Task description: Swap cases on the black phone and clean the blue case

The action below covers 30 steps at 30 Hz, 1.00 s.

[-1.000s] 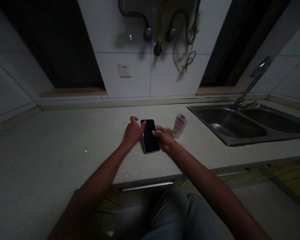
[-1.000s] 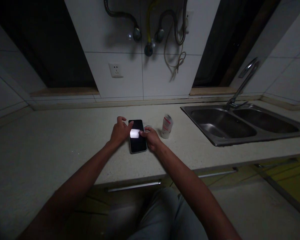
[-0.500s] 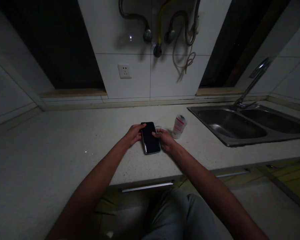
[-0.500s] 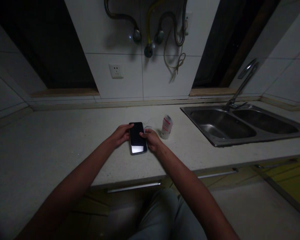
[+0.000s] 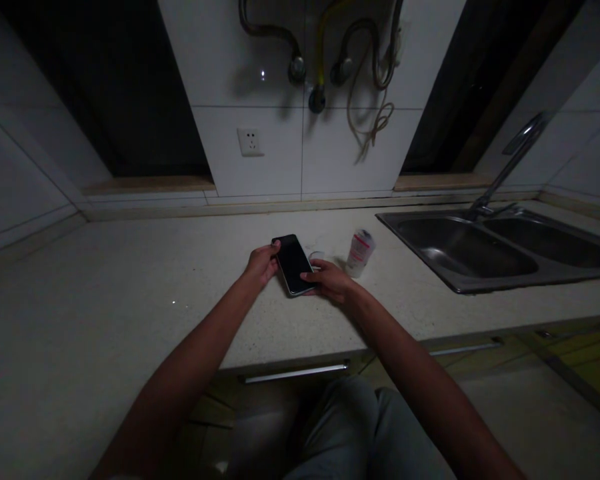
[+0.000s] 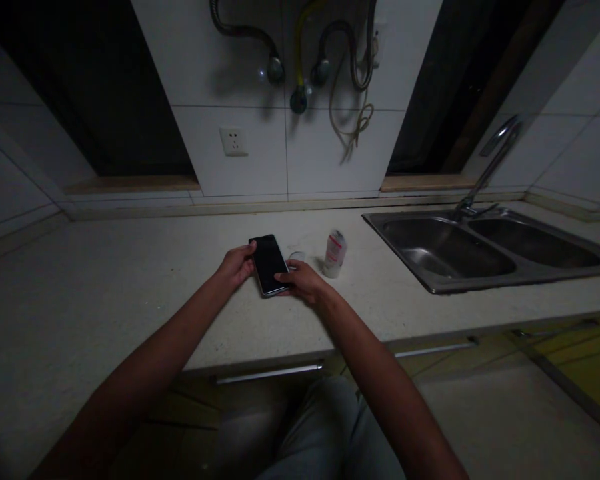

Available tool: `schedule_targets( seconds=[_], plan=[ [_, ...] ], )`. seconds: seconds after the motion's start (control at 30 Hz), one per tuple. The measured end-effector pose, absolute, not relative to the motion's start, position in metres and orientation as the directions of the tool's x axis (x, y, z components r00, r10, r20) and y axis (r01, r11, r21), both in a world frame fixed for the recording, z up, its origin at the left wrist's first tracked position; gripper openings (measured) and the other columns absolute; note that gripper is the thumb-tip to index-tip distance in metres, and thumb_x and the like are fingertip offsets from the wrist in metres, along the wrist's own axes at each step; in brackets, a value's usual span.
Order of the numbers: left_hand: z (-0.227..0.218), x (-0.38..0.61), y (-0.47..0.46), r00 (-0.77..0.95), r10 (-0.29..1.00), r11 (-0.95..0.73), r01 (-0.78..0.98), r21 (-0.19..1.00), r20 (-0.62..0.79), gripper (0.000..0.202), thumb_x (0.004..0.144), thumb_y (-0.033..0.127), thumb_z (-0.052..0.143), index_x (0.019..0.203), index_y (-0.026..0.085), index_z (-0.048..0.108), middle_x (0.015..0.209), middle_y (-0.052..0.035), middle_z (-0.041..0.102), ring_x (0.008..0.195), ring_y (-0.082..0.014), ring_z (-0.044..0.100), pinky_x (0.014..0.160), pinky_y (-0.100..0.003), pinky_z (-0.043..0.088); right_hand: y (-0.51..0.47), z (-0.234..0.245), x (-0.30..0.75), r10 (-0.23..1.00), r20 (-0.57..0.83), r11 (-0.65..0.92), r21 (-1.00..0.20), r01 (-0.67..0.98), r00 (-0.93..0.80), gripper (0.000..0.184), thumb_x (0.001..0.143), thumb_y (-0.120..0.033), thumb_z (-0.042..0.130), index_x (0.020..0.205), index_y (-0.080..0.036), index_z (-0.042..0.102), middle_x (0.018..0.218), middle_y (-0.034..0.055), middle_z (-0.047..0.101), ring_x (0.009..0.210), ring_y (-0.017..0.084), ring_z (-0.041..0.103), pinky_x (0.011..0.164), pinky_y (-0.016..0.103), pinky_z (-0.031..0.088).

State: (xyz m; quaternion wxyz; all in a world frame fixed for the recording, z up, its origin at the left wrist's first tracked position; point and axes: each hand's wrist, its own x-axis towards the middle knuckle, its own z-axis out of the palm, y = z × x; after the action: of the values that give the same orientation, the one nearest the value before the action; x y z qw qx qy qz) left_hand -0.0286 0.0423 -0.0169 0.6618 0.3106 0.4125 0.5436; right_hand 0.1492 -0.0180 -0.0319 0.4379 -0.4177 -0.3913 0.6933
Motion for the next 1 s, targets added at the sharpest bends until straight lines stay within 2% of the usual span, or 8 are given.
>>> schedule_targets(
  seconds=[0.23,0.4,0.53,0.63,0.7,0.8,0.9,1.0],
  plan=[
    [-0.012,-0.027,0.039,0.038,0.962,0.256,-0.481,0.839,-0.271,0.009,0.082,0.008,0.067,0.076,0.009,0.061,0.066,-0.0041,0.064,0.055,-0.0101,0.060,0.058,-0.021,0.053,-0.018,-0.034,0.148,0.935,-0.224,-0.300,-0.914,-0.274,-0.274,0.030,0.068,-0.015,0.083,0.092,-0.014,0.064,0.081,0.0074,0.073,0.069,0.020,0.071,0.057,0.033,0.062],
    [-0.014,-0.024,0.039,-0.012,0.963,0.229,-0.490,0.841,-0.269,0.017,0.086,0.004,0.060,0.069,0.009,0.059,0.060,-0.0022,0.061,0.051,-0.0085,0.056,0.055,-0.020,0.051,-0.023,-0.030,0.144,0.916,-0.206,-0.299,-0.923,-0.242,-0.345,0.030,0.069,-0.019,0.083,0.095,-0.012,0.069,0.086,0.0088,0.074,0.073,0.019,0.072,0.062,0.030,0.063],
    [-0.017,-0.022,0.038,0.000,0.980,0.172,-0.501,0.848,-0.199,0.014,0.085,0.008,0.063,0.071,0.009,0.060,0.063,-0.0024,0.063,0.055,-0.0083,0.058,0.057,-0.018,0.050,-0.024,-0.030,0.143,0.921,-0.210,-0.301,-0.918,-0.258,-0.327,0.027,0.068,-0.014,0.082,0.093,-0.012,0.070,0.085,0.0085,0.075,0.073,0.020,0.072,0.062,0.031,0.063],
    [-0.017,-0.022,0.037,0.085,0.981,0.193,-0.494,0.848,-0.174,0.012,0.085,0.019,0.068,0.080,0.009,0.064,0.070,-0.0051,0.066,0.060,-0.0109,0.061,0.061,-0.021,0.054,-0.022,-0.033,0.144,0.939,-0.201,-0.283,-0.913,-0.293,-0.278,0.022,0.069,-0.009,0.079,0.089,-0.011,0.070,0.080,0.0079,0.074,0.069,0.019,0.071,0.062,0.031,0.062],
    [-0.016,-0.025,0.035,0.203,0.953,0.290,-0.403,0.868,-0.224,0.019,0.083,0.027,0.071,0.088,0.009,0.066,0.079,-0.0091,0.070,0.066,-0.0153,0.066,0.065,-0.028,0.057,-0.019,-0.035,0.145,0.943,-0.201,-0.284,-0.901,-0.328,-0.264,0.017,0.073,-0.008,0.076,0.089,-0.010,0.069,0.080,0.0085,0.074,0.069,0.019,0.071,0.065,0.033,0.063],
    [-0.013,-0.032,0.032,0.400,0.859,0.402,-0.138,0.905,-0.320,0.029,0.076,0.025,0.077,0.097,0.007,0.068,0.091,-0.0147,0.072,0.074,-0.0212,0.070,0.069,-0.037,0.059,-0.014,-0.039,0.147,0.944,-0.204,-0.293,-0.878,-0.377,-0.260,0.011,0.079,-0.010,0.071,0.090,-0.009,0.067,0.082,0.0099,0.075,0.073,0.019,0.072,0.074,0.039,0.063],
    [-0.010,-0.040,0.031,0.537,0.764,0.423,0.000,0.906,-0.357,0.032,0.069,0.018,0.082,0.095,0.006,0.069,0.096,-0.0171,0.073,0.080,-0.0224,0.071,0.077,-0.038,0.059,-0.010,-0.041,0.150,0.947,-0.208,-0.292,-0.875,-0.387,-0.243,0.005,0.082,-0.010,0.068,0.087,-0.009,0.066,0.081,0.0101,0.075,0.073,0.019,0.072,0.078,0.040,0.062],
    [-0.012,-0.043,0.031,0.538,0.756,0.399,0.072,0.914,-0.373,0.029,0.066,0.017,0.084,0.088,0.005,0.069,0.089,-0.0162,0.073,0.079,-0.0214,0.071,0.080,-0.036,0.058,-0.010,-0.040,0.151,0.942,-0.236,-0.309,-0.884,-0.351,-0.237,0.003,0.082,-0.009,0.067,0.085,-0.009,0.067,0.079,0.0099,0.074,0.072,0.019,0.072,0.073,0.036,0.062]
  ],
)
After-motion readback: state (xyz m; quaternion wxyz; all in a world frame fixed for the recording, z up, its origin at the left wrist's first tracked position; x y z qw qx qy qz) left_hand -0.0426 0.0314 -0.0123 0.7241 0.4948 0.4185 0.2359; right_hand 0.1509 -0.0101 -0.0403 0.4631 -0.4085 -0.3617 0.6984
